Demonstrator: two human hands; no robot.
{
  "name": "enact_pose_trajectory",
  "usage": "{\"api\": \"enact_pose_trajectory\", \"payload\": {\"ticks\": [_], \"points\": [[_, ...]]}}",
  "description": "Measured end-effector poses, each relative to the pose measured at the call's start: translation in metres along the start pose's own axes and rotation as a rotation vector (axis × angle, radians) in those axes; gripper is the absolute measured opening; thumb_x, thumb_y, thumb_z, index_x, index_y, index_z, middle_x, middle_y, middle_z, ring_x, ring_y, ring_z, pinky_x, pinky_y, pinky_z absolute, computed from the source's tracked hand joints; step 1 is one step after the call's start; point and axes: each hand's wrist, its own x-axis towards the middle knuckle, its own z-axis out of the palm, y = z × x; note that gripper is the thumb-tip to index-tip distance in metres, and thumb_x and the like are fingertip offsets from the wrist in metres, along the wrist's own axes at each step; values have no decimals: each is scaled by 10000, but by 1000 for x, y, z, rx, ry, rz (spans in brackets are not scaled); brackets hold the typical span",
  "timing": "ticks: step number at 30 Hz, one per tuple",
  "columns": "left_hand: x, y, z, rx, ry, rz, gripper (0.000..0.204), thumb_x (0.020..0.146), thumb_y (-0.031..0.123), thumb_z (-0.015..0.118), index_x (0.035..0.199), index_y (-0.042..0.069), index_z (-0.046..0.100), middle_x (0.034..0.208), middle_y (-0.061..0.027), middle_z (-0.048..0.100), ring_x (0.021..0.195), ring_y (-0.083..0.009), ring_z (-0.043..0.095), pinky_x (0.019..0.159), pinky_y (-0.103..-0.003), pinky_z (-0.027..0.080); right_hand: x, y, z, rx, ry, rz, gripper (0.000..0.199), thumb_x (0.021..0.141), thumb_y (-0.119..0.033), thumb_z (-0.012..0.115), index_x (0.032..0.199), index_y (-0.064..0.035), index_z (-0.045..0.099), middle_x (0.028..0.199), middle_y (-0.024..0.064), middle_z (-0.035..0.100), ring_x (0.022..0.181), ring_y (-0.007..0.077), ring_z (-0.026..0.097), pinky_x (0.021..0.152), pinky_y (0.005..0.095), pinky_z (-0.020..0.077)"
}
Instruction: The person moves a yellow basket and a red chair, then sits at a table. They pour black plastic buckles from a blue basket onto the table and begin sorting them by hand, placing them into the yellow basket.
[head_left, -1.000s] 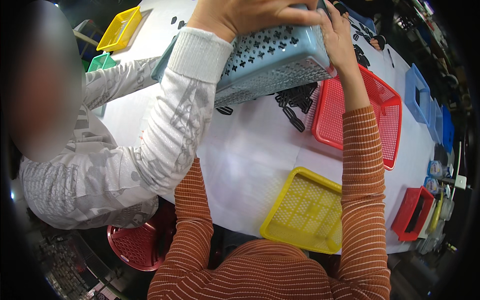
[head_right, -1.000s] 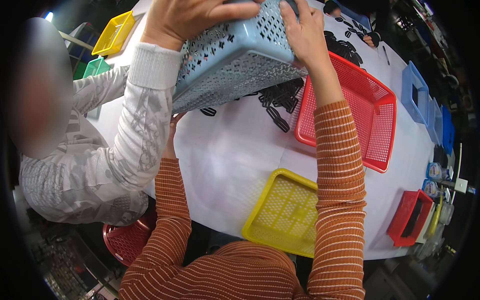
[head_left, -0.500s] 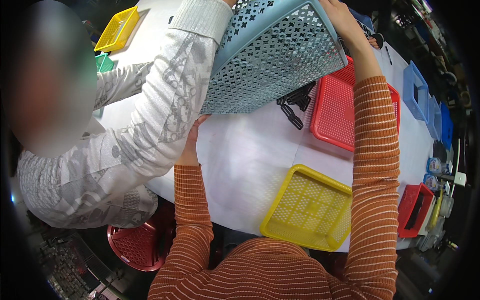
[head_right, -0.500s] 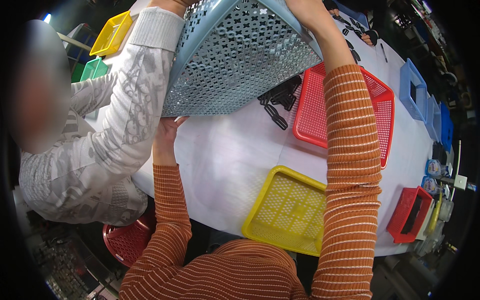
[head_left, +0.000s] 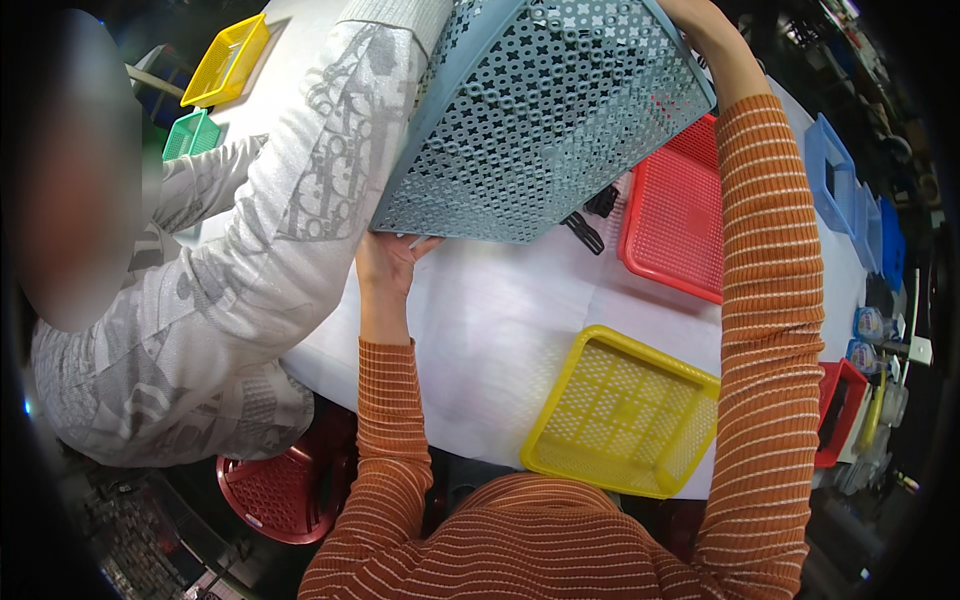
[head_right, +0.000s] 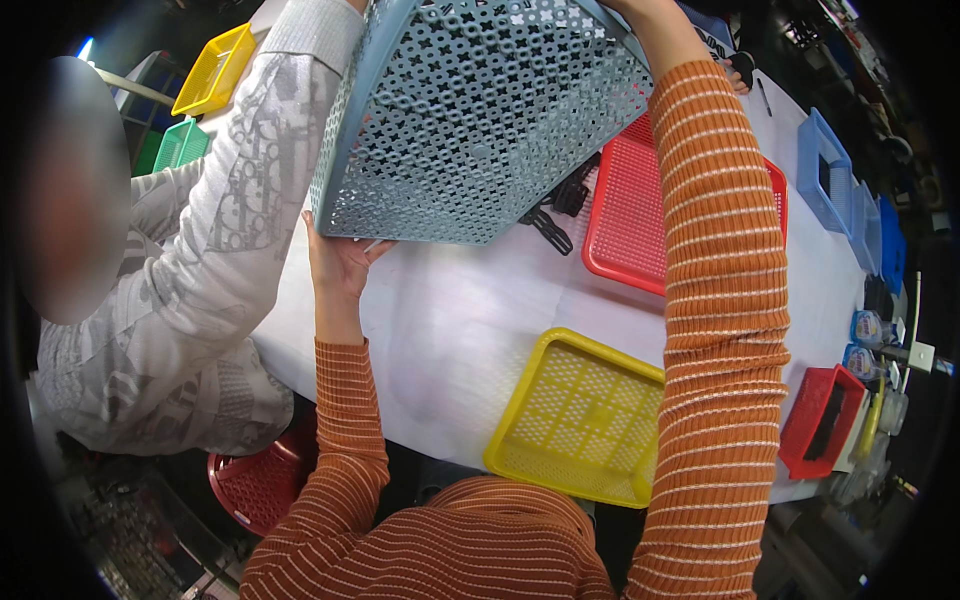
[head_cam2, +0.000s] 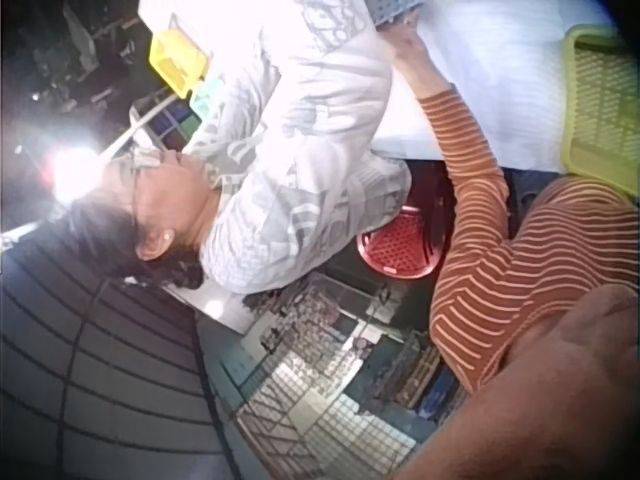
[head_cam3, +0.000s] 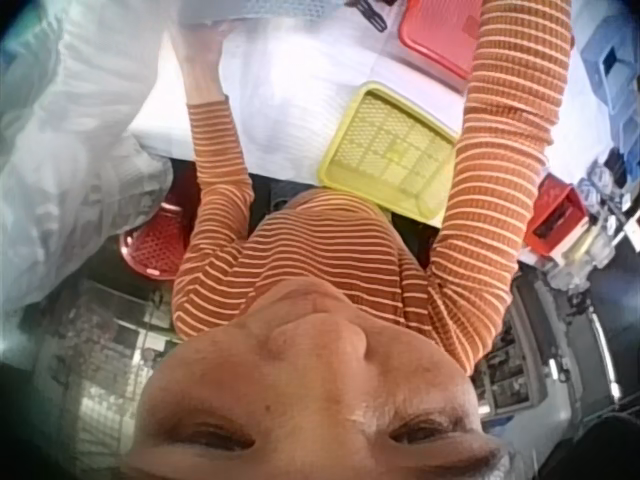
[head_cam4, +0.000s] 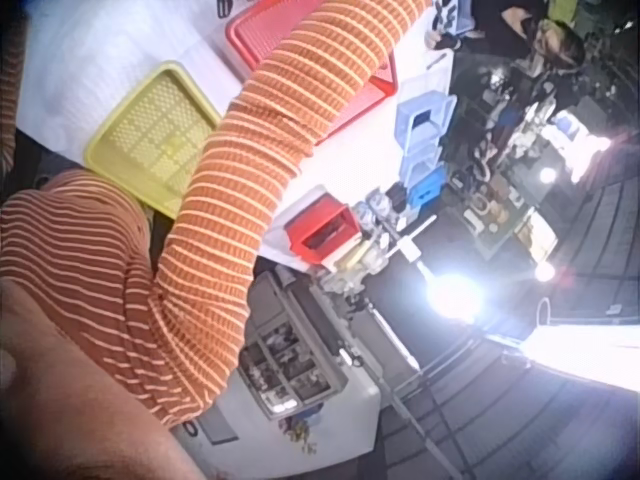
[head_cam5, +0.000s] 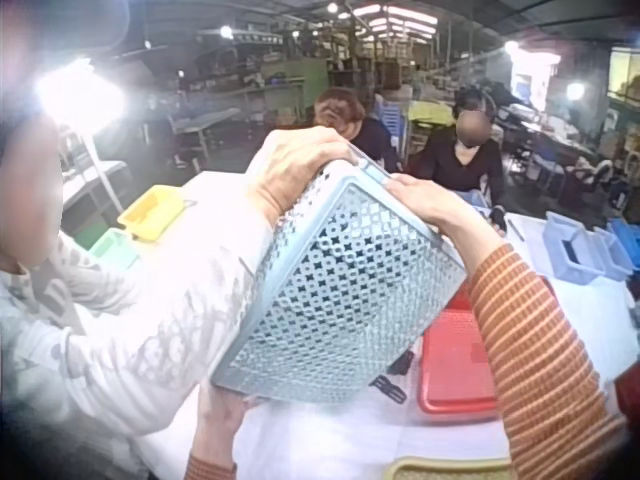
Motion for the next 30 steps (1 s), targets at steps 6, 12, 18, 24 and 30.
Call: {"api": "enact_pose_trajectory", "payload": {"ticks": [6, 12, 18, 24, 30], "points": [[-17, -14, 5, -58, -59, -12, 663, 1048, 537, 215, 1461, 26, 306, 1388, -256, 468, 1201, -437, 562, 874, -579, 589, 36, 6, -14, -233, -303, -105, 580, 993, -503, 407, 1423, -126, 508, 1402, 181, 553, 1306, 325, 517, 1042, 432, 434], [-33, -19, 0, -101, -83, -78, 703, 1042, 568, 232, 1420, -12, 352, 1384, -251, 475, 1229, -453, 532, 951, -602, 536, 26, -14, -16, 370, -263, 213, 708, 875, -628, 618, 1208, -6, 678, 1257, 130, 655, 1081, 261, 630, 900, 411, 499], [-38, -35, 5, -104, -171, -126, 724, 1042, 572, 247, 1403, -33, 413, 1404, -253, 470, 1268, -425, 517, 981, -558, 505, 51, 28, -32, 441, 79, 107, 570, 983, -492, 538, 1170, 28, 680, 1143, 140, 690, 1059, 221, 621, 926, 345, 471], [-29, -67, -88, 382, 228, 225, 595, 1079, 436, 272, 1352, -25, 531, 1412, -194, 505, 1287, -337, 519, 1059, -495, 426, -96, 43, -21, 476, 623, -207, 415, 1022, -251, 540, 1354, -2, 536, 1339, 138, 586, 1254, 213, 536, 1087, 333, 374], [-69, -153, -229, 1321, 593, 385, 454, 1059, 248, 363, 1414, -19, 460, 1511, -234, 389, 1453, -415, 258, 1173, -517, 202, -293, 25, 99, 130, 434, -153, 215, 879, 23, 597, 1081, -8, 663, 1078, 146, 656, 1055, 309, 612, 942, 386, 477]]}}
